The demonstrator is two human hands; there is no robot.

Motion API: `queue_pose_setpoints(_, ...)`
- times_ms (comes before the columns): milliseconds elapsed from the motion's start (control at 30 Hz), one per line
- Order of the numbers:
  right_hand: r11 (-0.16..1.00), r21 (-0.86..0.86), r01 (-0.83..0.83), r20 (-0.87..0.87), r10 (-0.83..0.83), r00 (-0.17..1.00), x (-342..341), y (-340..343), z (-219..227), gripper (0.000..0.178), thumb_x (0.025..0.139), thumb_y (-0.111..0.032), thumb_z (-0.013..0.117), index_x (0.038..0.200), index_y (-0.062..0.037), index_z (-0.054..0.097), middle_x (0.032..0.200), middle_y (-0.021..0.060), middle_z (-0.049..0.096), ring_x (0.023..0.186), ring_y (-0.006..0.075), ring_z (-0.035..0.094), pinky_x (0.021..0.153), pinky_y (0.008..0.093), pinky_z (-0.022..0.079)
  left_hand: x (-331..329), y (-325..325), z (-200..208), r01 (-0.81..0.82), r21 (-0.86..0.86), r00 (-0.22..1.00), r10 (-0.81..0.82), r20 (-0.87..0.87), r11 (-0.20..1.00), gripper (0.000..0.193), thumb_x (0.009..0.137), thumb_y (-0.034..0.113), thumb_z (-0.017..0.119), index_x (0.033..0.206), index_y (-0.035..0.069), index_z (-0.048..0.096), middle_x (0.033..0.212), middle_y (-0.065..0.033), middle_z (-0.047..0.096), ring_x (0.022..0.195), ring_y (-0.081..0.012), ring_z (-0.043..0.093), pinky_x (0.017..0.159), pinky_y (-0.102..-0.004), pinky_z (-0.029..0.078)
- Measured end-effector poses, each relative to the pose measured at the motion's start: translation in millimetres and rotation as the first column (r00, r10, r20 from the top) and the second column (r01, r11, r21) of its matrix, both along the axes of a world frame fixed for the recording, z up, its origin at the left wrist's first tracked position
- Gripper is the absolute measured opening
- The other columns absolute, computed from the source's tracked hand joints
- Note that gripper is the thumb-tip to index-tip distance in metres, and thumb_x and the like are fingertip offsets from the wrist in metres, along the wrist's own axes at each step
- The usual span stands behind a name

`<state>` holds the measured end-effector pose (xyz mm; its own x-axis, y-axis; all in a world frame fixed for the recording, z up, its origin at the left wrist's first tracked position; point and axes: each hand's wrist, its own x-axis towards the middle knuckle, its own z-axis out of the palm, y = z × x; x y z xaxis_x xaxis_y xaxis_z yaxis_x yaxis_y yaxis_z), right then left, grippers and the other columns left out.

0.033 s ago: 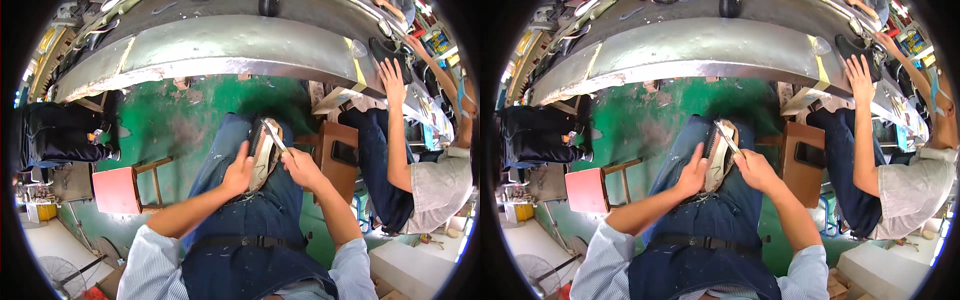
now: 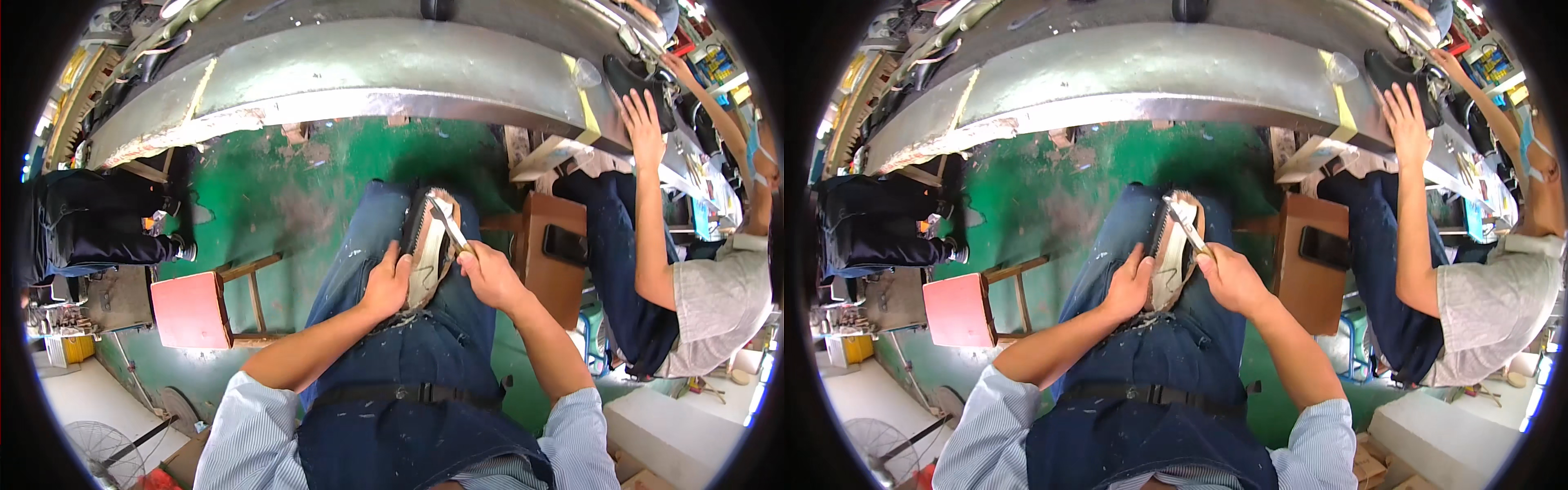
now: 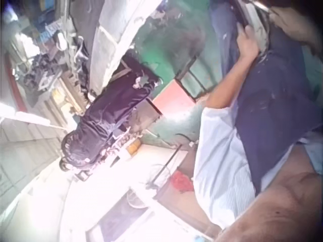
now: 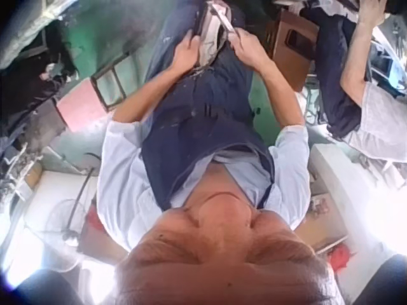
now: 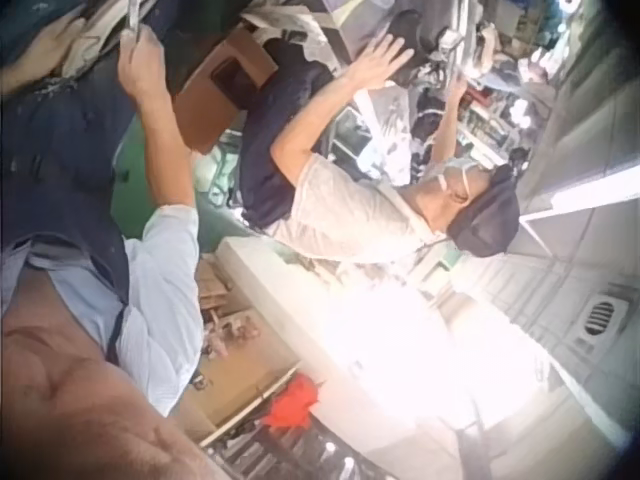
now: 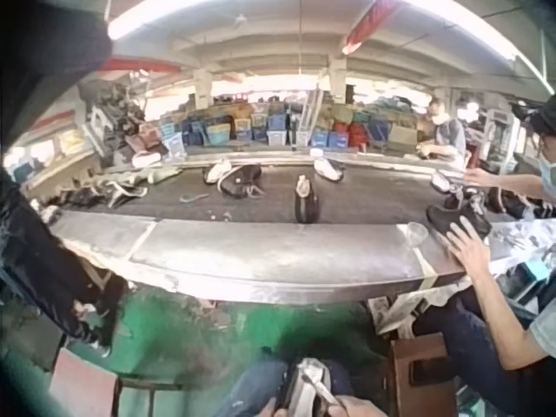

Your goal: The recorder uses lasting pliers to pull and hammer the edges of shoe uppers onto the insole at a factory conveyor belt.

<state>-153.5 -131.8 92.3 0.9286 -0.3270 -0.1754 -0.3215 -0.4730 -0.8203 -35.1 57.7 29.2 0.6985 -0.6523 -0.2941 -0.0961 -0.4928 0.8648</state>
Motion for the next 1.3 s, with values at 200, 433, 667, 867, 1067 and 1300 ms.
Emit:
queue_pose_setpoints(200,0.999,0.027,-0.039,-0.063,0.040,0.997,-11,16,12,0.035,0.099,-0.032,0.047,0.092,0.0008,0.055,0.092,0.0248,0.063,0.087,0.0464,0.061,0.077,0.0530,0.047,8,4,1,0.076,-0.034,0.992,-0.079,-0.096,0.997,0.065,0.094,0.028,0.054,0.144,-0.009,0.033,0.132,-0.0326,0.053,0.125,-0.0402,0.052,0.105,-0.0379,0.040)
queue_pose_setpoints(433,0.987,0.150,0.060,-0.265,-0.019,0.964,-34,19,7,0.033,0.101,-0.028,0.045,0.098,0.0017,0.060,0.080,0.0151,0.065,0.075,0.0292,0.066,0.071,0.0381,0.051,17,6,31,0.293,-0.008,0.931,-0.287,-0.225,0.956,0.095,0.080,0.022,0.069,0.155,0.006,0.011,0.137,-0.0320,0.049,0.124,-0.0371,0.054,0.104,-0.0367,0.041)
queue_pose_setpoints(667,0.783,0.432,0.448,-0.209,-0.397,0.894,-88,28,-20,0.037,0.104,-0.029,0.041,0.101,0.0032,0.059,0.082,0.0072,0.064,0.074,0.0134,0.062,0.067,0.0287,0.050,64,5,81,0.322,-0.170,0.924,-0.269,0.273,0.931,0.074,0.076,0.009,0.076,0.140,0.004,0.040,0.117,-0.0251,0.064,0.106,-0.0314,0.066,0.093,-0.0372,0.051)
queue_pose_setpoints(867,0.766,0.499,0.405,-0.141,-0.389,0.910,-94,31,-23,0.027,0.099,-0.021,0.051,0.110,0.0025,0.057,0.090,0.0062,0.064,0.075,0.0126,0.063,0.067,0.0274,0.050,97,-66,136,0.086,-0.574,0.995,-0.099,0.007,0.814,0.053,0.078,0.010,0.081,0.120,-0.002,0.051,0.096,-0.0132,0.067,0.084,-0.0158,0.065,0.073,-0.0309,0.056)
queue_pose_setpoints(1067,0.895,0.335,0.294,-0.305,-0.192,0.933,-90,27,7,0.024,0.092,-0.014,0.056,0.111,0.0004,0.060,0.087,0.0072,0.063,0.077,0.0130,0.060,0.070,0.0287,0.048,70,-86,-40,-0.007,-0.069,0.897,-0.024,-0.441,0.998,0.065,0.100,0.055,0.041,0.113,-0.004,0.063,0.109,-0.0119,0.066,0.100,-0.0193,0.059,0.090,-0.0342,0.046)
queue_pose_setpoints(1300,0.998,-0.038,-0.045,-0.220,0.036,0.975,-71,7,32,0.044,0.089,-0.015,0.059,0.125,0.0084,0.053,0.117,0.0274,0.061,0.109,0.0418,0.059,0.096,0.0420,0.046,28,-53,-64,0.013,-0.186,0.974,-0.054,-0.221,0.983,0.053,0.108,0.037,0.026,0.130,-0.003,0.053,0.120,-0.0142,0.062,0.112,-0.0196,0.054,0.101,-0.0318,0.040)
